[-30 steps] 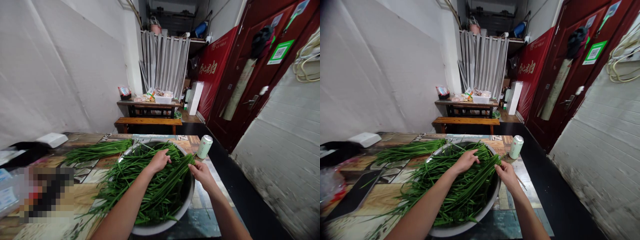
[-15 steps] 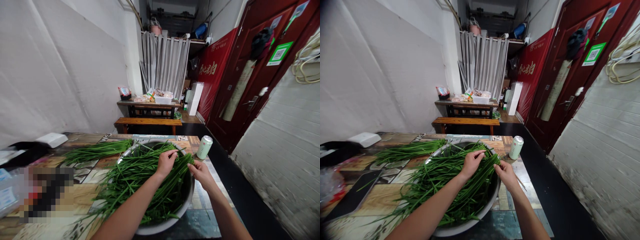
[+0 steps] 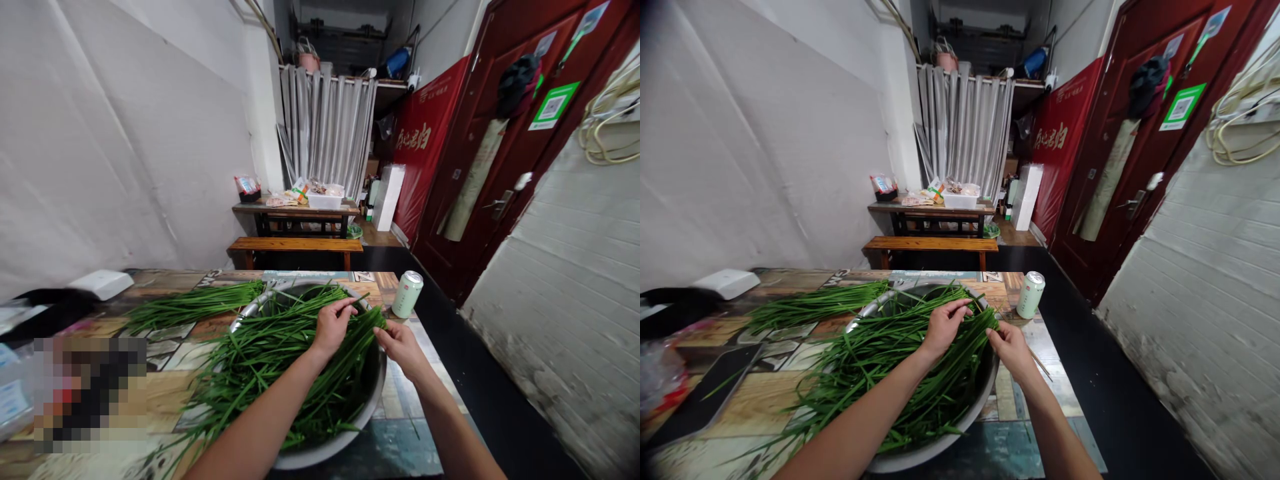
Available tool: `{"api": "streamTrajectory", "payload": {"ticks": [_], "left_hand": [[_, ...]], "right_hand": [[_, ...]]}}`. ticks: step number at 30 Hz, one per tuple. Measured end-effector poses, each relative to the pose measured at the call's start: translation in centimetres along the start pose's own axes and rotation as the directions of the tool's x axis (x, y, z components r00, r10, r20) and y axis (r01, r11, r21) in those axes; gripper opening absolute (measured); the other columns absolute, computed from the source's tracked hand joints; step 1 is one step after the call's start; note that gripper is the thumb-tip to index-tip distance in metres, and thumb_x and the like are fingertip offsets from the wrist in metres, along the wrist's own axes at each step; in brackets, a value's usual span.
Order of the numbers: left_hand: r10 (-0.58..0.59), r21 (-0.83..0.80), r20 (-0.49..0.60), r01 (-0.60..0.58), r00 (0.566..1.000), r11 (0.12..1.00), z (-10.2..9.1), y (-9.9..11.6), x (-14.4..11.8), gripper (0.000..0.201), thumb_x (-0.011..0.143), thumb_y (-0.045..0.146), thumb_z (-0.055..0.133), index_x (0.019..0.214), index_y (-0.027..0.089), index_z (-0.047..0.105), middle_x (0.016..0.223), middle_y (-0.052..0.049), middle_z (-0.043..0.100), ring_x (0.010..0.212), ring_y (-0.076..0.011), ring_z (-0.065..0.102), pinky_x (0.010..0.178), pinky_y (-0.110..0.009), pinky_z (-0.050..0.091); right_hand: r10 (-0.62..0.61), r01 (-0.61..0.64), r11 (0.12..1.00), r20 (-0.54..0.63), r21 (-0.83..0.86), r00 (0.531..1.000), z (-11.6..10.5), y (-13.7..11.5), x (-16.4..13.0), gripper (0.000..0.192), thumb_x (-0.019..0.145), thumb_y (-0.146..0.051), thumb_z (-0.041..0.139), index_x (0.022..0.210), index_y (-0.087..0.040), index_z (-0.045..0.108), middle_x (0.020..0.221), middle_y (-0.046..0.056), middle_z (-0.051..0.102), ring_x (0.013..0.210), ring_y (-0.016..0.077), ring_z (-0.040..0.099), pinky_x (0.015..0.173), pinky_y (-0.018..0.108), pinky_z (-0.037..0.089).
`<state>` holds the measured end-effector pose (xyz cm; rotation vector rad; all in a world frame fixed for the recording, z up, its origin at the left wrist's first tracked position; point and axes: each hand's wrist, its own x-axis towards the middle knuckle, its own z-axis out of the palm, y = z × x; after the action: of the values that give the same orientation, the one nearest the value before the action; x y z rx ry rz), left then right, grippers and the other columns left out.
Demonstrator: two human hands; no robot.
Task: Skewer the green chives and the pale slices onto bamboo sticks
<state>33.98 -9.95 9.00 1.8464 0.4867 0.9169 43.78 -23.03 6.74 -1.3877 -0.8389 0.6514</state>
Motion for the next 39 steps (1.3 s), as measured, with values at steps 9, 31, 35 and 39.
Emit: {"api": "streamTrajectory", "payload": {"ticks": [9, 31, 35, 39], "left_hand": [[0.001, -0.072, -0.016, -0.003, 1.000, 0.997, 0.1, 0.1, 0.1, 0.026, 0.076, 0.021, 0.049, 0.096, 0.016, 0.066, 0.084, -0.005, 0.069, 0.079, -0.0162, 0.063, 0.080, -0.029, 0.046], [0.227, 0.135, 0.115, -0.241, 0.967, 0.961, -0.6, -0.3, -0.1, 0.028, 0.075, 0.010, 0.048, 0.089, 0.022, 0.068, 0.086, -0.003, 0.069, 0.080, -0.0144, 0.060, 0.077, -0.028, 0.046], [0.218, 0.095, 0.215, -0.243, 0.952, 0.965, -1.0, 0.5, 0.1, 0.025, 0.071, 0.012, 0.052, 0.086, 0.021, 0.069, 0.092, -0.004, 0.068, 0.090, -0.0166, 0.058, 0.086, -0.032, 0.043], [0.056, -0.062, 0.233, -0.043, 0.971, 0.997, -1.5, 2.3, 0.2, 0.035, 0.072, 0.023, 0.057, 0.106, 0.016, 0.062, 0.101, -0.007, 0.065, 0.095, -0.0193, 0.058, 0.088, -0.033, 0.042]], "right_hand": [[0.008, -0.008, 1.000, 0.016, -0.006, 1.000, -0.1, 0.2, 0.2, 0.033, 0.072, -0.044, 0.057, 0.059, -0.018, 0.041, 0.048, -0.009, 0.028, 0.041, 0.0046, 0.019, 0.039, 0.019, 0.013], [0.042, -0.044, 0.998, 0.047, 0.037, 0.998, 0.2, -0.4, 0.1, 0.033, 0.071, -0.044, 0.058, 0.061, -0.017, 0.043, 0.047, -0.009, 0.027, 0.038, 0.0035, 0.017, 0.036, 0.019, 0.010], [0.041, -0.046, 0.997, 0.067, 0.066, 0.997, -0.1, -0.7, 0.0, 0.031, 0.070, -0.043, 0.060, 0.066, -0.016, 0.046, 0.048, -0.010, 0.027, 0.039, 0.0030, 0.016, 0.035, 0.019, 0.009], [0.046, -0.058, 0.996, 0.175, 0.068, 0.983, -0.7, -2.6, 0.1, 0.029, 0.072, -0.042, 0.060, 0.067, -0.016, 0.048, 0.047, -0.010, 0.028, 0.037, 0.0026, 0.016, 0.035, 0.019, 0.009]]}}
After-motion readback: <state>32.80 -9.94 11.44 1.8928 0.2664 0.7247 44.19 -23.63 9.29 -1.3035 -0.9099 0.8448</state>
